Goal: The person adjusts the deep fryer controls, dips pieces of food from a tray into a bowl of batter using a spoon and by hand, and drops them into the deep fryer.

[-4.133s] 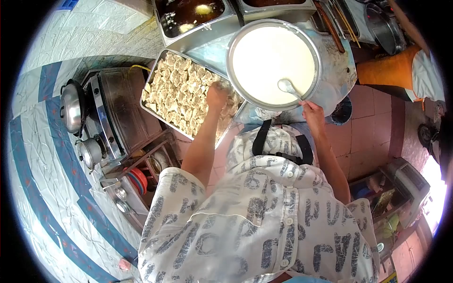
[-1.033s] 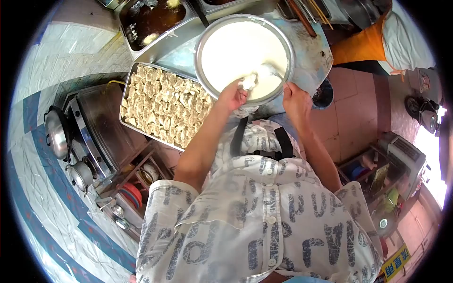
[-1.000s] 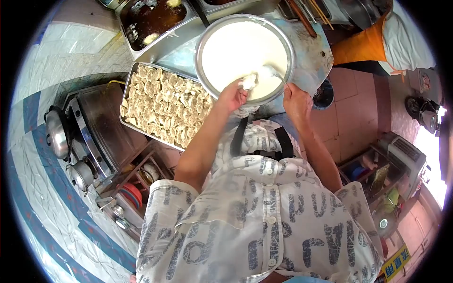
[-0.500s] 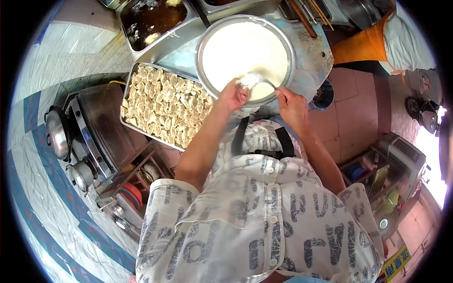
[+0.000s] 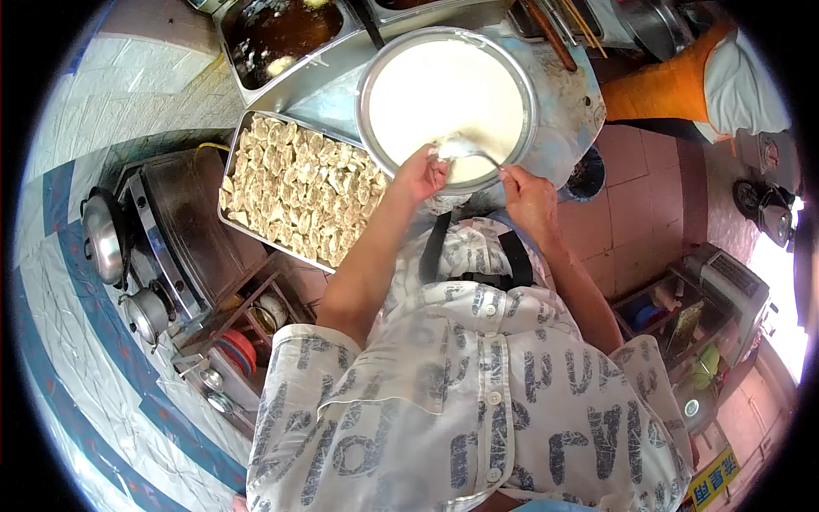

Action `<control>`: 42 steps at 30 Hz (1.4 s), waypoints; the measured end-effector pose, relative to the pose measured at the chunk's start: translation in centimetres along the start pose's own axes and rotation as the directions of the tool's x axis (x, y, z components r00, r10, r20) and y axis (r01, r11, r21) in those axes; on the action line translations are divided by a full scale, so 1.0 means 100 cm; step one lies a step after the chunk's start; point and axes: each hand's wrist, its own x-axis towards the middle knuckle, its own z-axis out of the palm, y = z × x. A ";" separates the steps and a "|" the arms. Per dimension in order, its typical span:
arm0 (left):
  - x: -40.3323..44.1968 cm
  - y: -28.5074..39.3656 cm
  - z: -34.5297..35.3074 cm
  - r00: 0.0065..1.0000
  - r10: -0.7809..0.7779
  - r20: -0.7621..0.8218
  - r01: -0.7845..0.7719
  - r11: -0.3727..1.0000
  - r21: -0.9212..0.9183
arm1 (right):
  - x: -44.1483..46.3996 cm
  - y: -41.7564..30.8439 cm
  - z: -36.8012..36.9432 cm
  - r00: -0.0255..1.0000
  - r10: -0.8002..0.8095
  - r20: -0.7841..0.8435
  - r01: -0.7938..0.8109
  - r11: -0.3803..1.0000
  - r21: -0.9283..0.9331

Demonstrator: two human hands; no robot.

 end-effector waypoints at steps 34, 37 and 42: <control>-0.087 0.137 0.030 0.930 0.344 0.128 -0.354 0.933 0.064 | 0.055 0.047 -0.001 0.829 0.461 0.317 -0.550 0.564 0.616; -0.106 0.228 0.036 0.836 0.546 -0.045 -0.527 0.824 0.209 | 0.033 0.084 0.026 0.814 0.486 0.318 -0.572 0.574 0.586; -0.102 0.353 0.011 0.666 0.746 -0.023 -0.598 0.552 0.581 | 0.009 0.072 0.031 0.795 0.522 0.309 -0.586 0.530 0.613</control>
